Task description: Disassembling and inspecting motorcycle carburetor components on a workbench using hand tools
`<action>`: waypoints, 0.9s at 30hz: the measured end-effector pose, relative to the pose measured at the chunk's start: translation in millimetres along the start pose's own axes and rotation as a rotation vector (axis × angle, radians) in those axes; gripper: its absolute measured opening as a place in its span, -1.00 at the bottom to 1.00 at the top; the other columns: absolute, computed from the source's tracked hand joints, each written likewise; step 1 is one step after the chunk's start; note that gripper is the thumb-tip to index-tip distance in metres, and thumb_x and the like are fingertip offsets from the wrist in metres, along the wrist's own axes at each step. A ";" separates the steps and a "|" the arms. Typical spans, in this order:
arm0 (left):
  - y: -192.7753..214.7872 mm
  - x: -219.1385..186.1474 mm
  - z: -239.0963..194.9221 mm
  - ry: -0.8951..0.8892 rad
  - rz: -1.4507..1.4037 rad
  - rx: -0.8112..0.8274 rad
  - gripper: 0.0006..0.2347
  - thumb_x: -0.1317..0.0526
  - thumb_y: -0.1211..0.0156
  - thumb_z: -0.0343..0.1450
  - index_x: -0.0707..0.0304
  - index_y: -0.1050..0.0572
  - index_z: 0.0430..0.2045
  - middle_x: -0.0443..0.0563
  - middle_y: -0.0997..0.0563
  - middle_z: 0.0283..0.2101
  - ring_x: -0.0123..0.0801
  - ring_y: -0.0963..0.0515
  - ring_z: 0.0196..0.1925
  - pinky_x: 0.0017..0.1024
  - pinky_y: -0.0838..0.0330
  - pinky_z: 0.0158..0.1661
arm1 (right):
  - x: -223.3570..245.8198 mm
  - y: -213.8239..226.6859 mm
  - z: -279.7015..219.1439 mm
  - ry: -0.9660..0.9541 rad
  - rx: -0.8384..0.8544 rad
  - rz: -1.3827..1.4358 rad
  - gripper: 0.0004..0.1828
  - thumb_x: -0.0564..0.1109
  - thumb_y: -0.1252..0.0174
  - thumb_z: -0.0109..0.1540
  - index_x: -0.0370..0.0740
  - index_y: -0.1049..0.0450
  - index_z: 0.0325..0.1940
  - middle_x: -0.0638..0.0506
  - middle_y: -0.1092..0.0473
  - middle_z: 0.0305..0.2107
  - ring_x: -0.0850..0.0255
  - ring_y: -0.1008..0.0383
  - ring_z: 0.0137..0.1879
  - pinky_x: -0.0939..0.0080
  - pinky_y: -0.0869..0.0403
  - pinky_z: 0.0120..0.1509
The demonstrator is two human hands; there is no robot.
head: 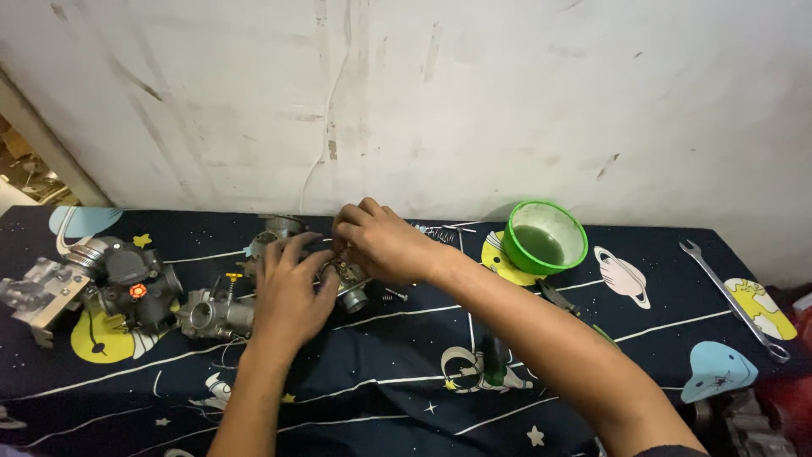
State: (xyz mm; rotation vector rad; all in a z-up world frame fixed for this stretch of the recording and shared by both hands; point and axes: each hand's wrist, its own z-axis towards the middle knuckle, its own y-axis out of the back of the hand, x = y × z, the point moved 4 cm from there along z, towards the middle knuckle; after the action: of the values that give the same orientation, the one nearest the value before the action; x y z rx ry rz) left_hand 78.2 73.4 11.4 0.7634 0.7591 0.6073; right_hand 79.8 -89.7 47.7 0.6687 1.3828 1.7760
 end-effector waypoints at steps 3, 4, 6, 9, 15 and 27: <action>1.2 -1.8 0.8 0.033 -0.025 0.038 -0.77 0.12 -0.16 0.34 0.00 -0.67 -0.20 0.03 -0.55 0.10 0.09 -0.42 0.26 0.17 -0.35 0.13 | 3.3 4.9 -0.4 0.000 0.019 -0.011 -0.83 -0.06 -0.16 0.27 -0.10 -0.44 -0.09 -0.03 -0.33 -0.09 -0.05 -0.33 0.10 -0.04 -0.47 0.02; 3.1 -3.6 0.9 0.033 -0.026 0.037 -0.77 0.12 -0.16 0.34 0.00 -0.67 -0.20 0.03 -0.55 0.10 0.09 -0.42 0.26 0.17 -0.35 0.13 | 3.6 4.9 -0.5 0.000 0.020 -0.012 -0.83 -0.06 -0.16 0.27 -0.10 -0.44 -0.09 -0.03 -0.33 -0.09 -0.05 -0.33 0.10 -0.04 -0.47 0.02; 6.3 -6.0 0.3 0.051 -0.042 0.068 -0.75 0.13 -0.12 0.37 0.06 -0.67 -0.16 0.05 -0.54 0.13 0.10 -0.39 0.27 0.21 -0.33 0.15 | 5.1 4.7 -0.2 0.009 0.022 -0.004 -0.85 -0.05 -0.13 0.29 -0.09 -0.45 -0.08 -0.03 -0.33 -0.11 -0.07 -0.33 0.09 -0.07 -0.48 0.00; 8.8 -6.9 1.6 0.059 -0.029 0.088 -0.73 0.13 -0.17 0.36 0.06 -0.64 -0.10 0.03 -0.53 0.15 0.06 -0.39 0.27 0.16 -0.32 0.15 | 6.2 4.9 0.2 0.020 0.044 -0.044 -0.85 -0.10 -0.13 0.28 -0.07 -0.48 -0.07 -0.04 -0.33 -0.08 -0.05 -0.31 0.09 -0.02 -0.46 0.01; 0.5 4.3 -1.5 0.047 -0.005 0.060 -0.71 0.09 -0.21 0.32 0.02 -0.62 -0.11 -0.02 -0.52 0.14 0.01 -0.39 0.27 0.16 -0.35 0.13 | 6.4 1.0 0.5 0.055 0.021 -0.105 -0.81 -0.08 -0.16 0.25 -0.10 -0.48 -0.06 -0.06 -0.34 -0.07 -0.06 -0.30 0.08 -0.04 -0.46 -0.01; 1.4 2.3 -4.5 0.065 -0.013 0.072 -0.72 0.10 -0.18 0.33 0.05 -0.62 -0.11 0.00 -0.52 0.13 0.00 -0.38 0.27 0.11 -0.33 0.15 | 11.6 0.6 5.6 0.075 0.031 -0.198 -0.75 -0.11 -0.16 0.22 -0.14 -0.49 -0.02 -0.05 -0.33 -0.11 -0.03 -0.29 0.05 0.00 -0.43 -0.06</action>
State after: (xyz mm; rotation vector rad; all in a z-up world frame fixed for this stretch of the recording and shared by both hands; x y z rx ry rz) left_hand 75.7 77.6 9.4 0.8073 0.8491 0.5981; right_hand 77.5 -77.1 49.2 0.4685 1.4761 1.6397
